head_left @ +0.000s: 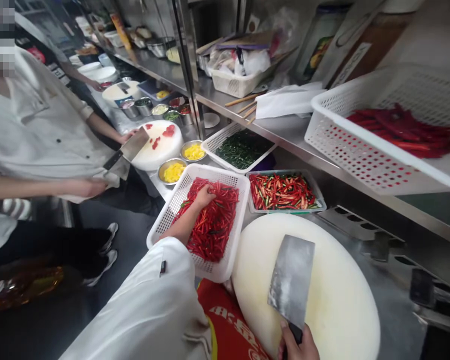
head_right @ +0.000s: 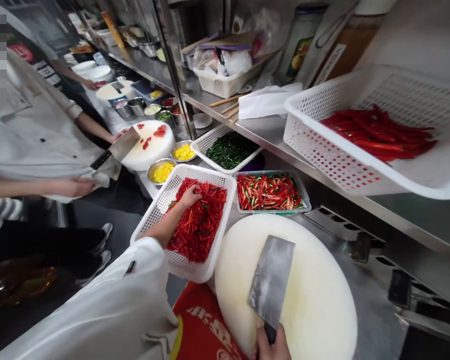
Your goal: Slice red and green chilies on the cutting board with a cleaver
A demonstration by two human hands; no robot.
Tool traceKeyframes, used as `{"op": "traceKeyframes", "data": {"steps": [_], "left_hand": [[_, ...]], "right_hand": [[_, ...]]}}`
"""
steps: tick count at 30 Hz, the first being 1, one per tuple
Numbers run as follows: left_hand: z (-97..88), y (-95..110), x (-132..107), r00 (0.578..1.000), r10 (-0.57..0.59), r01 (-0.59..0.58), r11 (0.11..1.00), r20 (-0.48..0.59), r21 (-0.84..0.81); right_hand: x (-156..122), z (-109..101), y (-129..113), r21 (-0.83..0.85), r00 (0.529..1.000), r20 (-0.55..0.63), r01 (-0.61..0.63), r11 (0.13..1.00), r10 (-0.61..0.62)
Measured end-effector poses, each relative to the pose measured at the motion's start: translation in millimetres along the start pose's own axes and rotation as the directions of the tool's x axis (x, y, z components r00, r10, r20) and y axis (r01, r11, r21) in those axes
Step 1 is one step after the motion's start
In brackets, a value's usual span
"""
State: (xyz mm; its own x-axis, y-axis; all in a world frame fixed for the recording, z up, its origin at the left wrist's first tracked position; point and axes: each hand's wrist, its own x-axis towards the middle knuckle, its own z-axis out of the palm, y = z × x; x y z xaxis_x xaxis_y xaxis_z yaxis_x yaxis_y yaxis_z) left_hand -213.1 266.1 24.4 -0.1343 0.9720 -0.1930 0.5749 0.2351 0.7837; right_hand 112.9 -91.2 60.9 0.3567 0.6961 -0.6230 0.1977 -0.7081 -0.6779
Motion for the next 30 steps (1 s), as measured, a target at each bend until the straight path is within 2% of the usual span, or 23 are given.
{"op": "traceKeyframes", "data": {"steps": [3,6,8,14,18,21,23,24,26,28,29,30], "left_hand": [[-19.1,10,-12,0.999,0.016,-0.023,0.987,-0.042,-0.16],[-34.7,17,-18,0.998,0.028,-0.055,0.839,-0.058,-0.541],[-42.1,19,-20,0.999,0.026,-0.039,0.745,-0.03,-0.666],[-55.3,18,-35,0.996,-0.023,0.079,0.674,0.086,-0.735],[-51.3,34,-48,0.973,0.075,0.116,0.658,0.217,-0.744],[-27.0,61,-60,0.924,0.188,0.095,0.73,0.332,-0.677],[3.0,83,-69,0.866,0.278,0.037,0.793,0.416,-0.608],[21.8,94,-75,0.821,0.331,-0.005,0.819,0.465,-0.574],[65.1,114,-86,0.693,0.439,-0.127,0.855,0.572,-0.502],[110.7,128,-98,0.563,0.513,-0.324,0.858,0.649,-0.397],[132.1,133,-103,0.529,0.522,-0.433,0.844,0.669,-0.317],[151.3,135,-108,0.519,0.516,-0.528,0.821,0.681,-0.22]], "right_hand": [[-1,-7,0,-0.063,0.999,-0.012,0.029,0.998,-0.029],[-2,-9,4,-0.032,1.0,-0.002,-0.014,0.999,0.014],[-3,-7,6,-0.016,1.0,-0.008,-0.026,1.0,0.026],[-14,-1,11,0.036,1.0,-0.019,0.005,0.999,-0.005],[-28,4,10,0.151,1.0,-0.028,-0.005,0.989,0.009],[-38,10,9,0.261,0.998,-0.069,0.002,0.965,0.016],[-41,12,10,0.323,0.994,-0.105,0.017,0.946,0.018],[-42,12,11,0.343,0.992,-0.126,0.022,0.939,0.023],[-44,9,13,0.367,0.984,-0.171,0.018,0.93,0.049],[-46,5,15,0.38,0.974,-0.21,0.003,0.925,0.083],[-48,2,17,0.385,0.97,-0.225,0.001,0.923,0.093],[-51,-1,18,0.39,0.966,-0.238,0.0,0.921,0.1]]}}
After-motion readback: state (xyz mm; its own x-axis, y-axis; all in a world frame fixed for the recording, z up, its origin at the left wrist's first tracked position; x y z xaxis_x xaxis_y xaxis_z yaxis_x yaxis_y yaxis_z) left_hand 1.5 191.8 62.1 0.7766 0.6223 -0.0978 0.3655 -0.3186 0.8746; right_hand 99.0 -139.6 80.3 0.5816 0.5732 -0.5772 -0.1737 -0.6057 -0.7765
